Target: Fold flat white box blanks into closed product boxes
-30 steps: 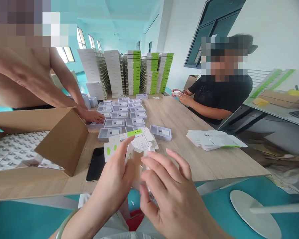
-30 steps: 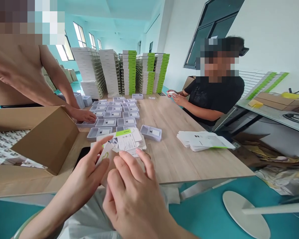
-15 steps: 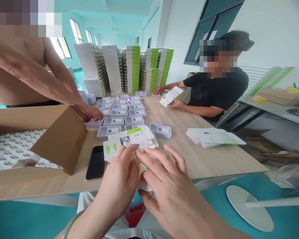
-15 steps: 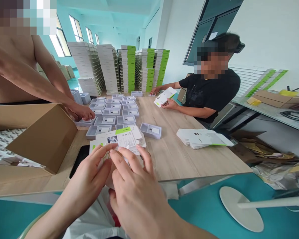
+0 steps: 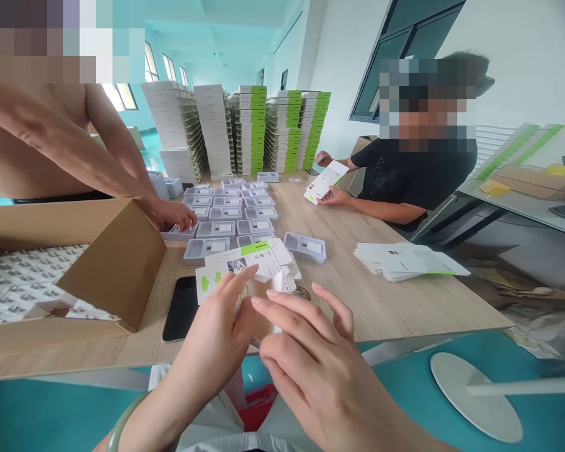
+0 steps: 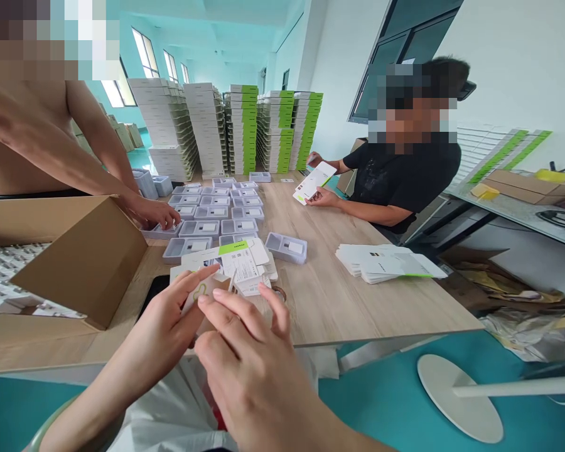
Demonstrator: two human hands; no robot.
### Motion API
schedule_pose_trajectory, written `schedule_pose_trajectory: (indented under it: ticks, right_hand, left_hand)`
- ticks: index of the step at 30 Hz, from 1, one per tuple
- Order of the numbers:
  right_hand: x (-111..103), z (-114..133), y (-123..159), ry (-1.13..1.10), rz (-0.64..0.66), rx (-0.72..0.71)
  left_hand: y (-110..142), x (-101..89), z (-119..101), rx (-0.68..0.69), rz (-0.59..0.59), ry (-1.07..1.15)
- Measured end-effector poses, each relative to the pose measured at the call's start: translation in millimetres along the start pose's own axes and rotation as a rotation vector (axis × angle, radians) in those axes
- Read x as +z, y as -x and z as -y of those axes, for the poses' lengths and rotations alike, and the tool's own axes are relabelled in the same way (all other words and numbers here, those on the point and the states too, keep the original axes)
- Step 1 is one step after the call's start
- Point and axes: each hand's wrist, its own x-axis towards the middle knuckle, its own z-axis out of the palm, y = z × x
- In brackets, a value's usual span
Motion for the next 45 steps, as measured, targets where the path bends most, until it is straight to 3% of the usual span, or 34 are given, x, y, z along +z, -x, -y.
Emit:
schedule_pose_trajectory:
  ticks: [7,11,16,20,23,26,30,33,35,37,40,43,45]
  right_hand:
    - [-0.2,-11.0,-3.8,0.007,-0.013,-0.011]
    - [-3.2,-33.4,-7.0,-0.026,0.012,-0.065]
    - [-4.1,-57.4,-9.7,-0.374,0.091,0.147]
    - [-0.5,-63.0,-7.8,-0.705,0.208,0.302]
    - [2.0,-66.5,-8.6,-0.814,0.179,0.34]
    - [6.3,-67.1,-8.8,-0.866,0.098,0.306]
    - [34.5,-42.9,28.3,-0.856,-0.026,0.344]
    - [75.8,-10.0,95.5,-0.79,-0.141,0.452]
    - [104.0,6.9,142.9,-0.662,-0.201,0.578]
    - [125.7,14.5,179.0,-0.522,-0.174,0.798]
    - [139.8,10.2,204.8,-0.505,-0.104,1.028]
    - [134.8,-3.8,207.4,-0.536,-0.03,1.143]
    - [125.5,-15.7,205.9,-0.539,-0.01,1.195]
  left_hand:
    - [2.6,-11.1,2.3,0.143,0.124,0.02]
    - [5.2,-15.8,3.9,0.319,0.096,-0.099]
    - [10.5,-18.9,3.3,0.334,0.089,-0.122]
    - [13.9,-23.5,20.7,0.223,0.127,0.068]
    - [17.0,-22.8,51.0,0.168,0.23,0.48]
    - [21.7,-6.3,80.3,0.057,0.35,0.892]
    - [42.2,45.3,108.3,-0.038,0.337,1.149]
    - [74.2,84.1,138.5,-0.152,0.392,1.015]
    - [96.8,95.6,164.2,-0.231,0.397,0.765]
    - [112.5,91.4,187.2,-0.341,0.372,0.626]
    - [114.3,62.5,203.2,-0.408,0.343,0.509]
    - [95.7,25.9,192.4,-0.404,0.39,0.419]
    - [81.3,6.6,175.1,-0.384,0.558,0.31]
